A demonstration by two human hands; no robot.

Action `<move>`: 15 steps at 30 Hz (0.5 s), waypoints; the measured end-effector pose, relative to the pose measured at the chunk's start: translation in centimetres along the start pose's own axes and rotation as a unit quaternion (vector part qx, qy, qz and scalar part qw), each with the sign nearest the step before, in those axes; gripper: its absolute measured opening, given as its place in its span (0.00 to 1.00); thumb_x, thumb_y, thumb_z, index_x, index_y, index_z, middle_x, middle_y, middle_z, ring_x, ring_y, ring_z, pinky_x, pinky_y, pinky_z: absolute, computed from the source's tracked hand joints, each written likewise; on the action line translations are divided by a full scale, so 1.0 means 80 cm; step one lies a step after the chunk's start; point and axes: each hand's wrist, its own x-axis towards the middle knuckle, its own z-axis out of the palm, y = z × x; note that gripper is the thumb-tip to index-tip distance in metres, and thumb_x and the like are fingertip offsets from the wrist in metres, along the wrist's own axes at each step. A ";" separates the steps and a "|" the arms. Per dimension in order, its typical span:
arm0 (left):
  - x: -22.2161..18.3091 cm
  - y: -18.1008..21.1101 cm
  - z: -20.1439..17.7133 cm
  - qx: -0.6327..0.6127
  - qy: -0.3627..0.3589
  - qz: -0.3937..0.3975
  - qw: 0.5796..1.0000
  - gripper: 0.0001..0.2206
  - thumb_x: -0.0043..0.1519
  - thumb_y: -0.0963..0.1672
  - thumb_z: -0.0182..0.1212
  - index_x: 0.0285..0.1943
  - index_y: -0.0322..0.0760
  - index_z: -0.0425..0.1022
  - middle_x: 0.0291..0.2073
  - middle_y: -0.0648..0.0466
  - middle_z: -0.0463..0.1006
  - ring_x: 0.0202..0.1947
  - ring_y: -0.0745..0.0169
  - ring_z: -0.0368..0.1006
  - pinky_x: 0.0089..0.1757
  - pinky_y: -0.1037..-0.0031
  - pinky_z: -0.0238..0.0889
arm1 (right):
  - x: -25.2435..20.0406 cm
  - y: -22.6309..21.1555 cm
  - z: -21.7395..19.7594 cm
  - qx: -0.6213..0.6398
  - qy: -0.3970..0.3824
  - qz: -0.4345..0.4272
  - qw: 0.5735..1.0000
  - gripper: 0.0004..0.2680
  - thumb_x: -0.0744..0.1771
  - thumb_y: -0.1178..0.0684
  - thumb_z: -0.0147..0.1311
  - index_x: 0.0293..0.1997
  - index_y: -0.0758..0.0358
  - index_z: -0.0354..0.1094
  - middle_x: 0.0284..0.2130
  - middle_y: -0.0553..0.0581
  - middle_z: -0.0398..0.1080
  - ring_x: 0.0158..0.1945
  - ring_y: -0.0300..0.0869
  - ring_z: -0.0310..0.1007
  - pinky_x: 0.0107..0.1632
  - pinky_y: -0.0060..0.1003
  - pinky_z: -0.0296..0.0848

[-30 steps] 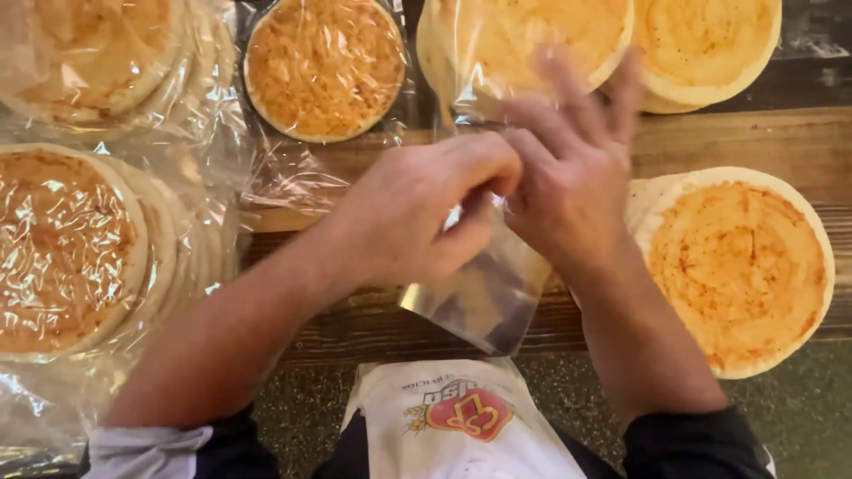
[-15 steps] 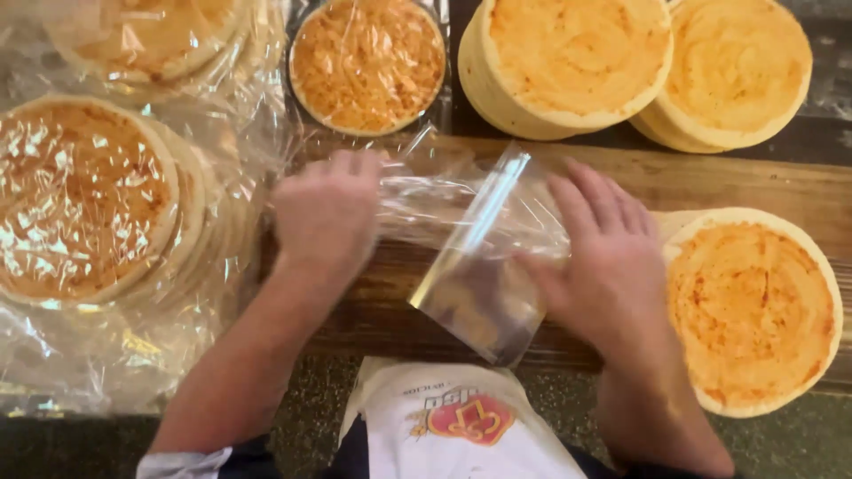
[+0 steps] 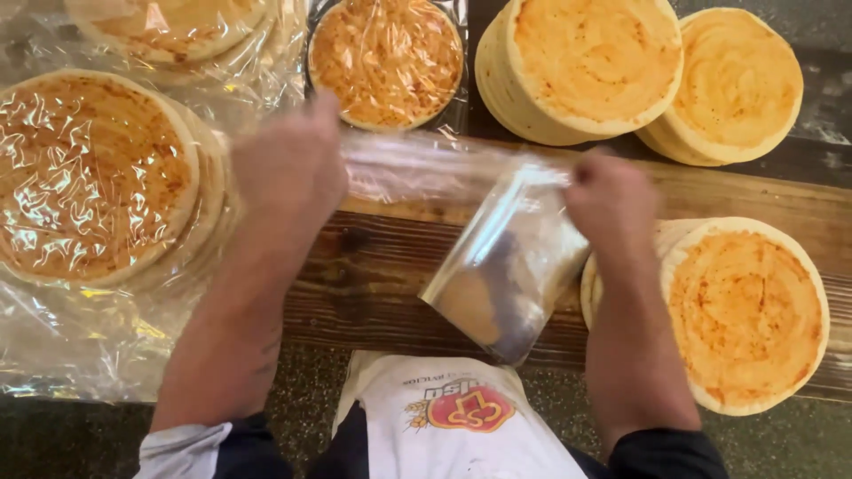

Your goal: The person is taking individual pizza crusts from a stack and placing them into clear plastic bags for packaging.

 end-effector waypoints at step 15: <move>-0.087 0.038 0.243 -0.032 0.351 0.263 0.898 0.11 0.65 0.42 0.53 0.55 0.46 0.73 0.42 0.51 0.72 0.36 0.55 0.69 0.36 0.64 0.59 | -0.070 0.008 0.149 0.035 -0.289 0.036 0.956 0.17 0.64 0.33 0.53 0.43 0.54 0.72 0.36 0.66 0.78 0.47 0.62 0.79 0.47 0.59 0.75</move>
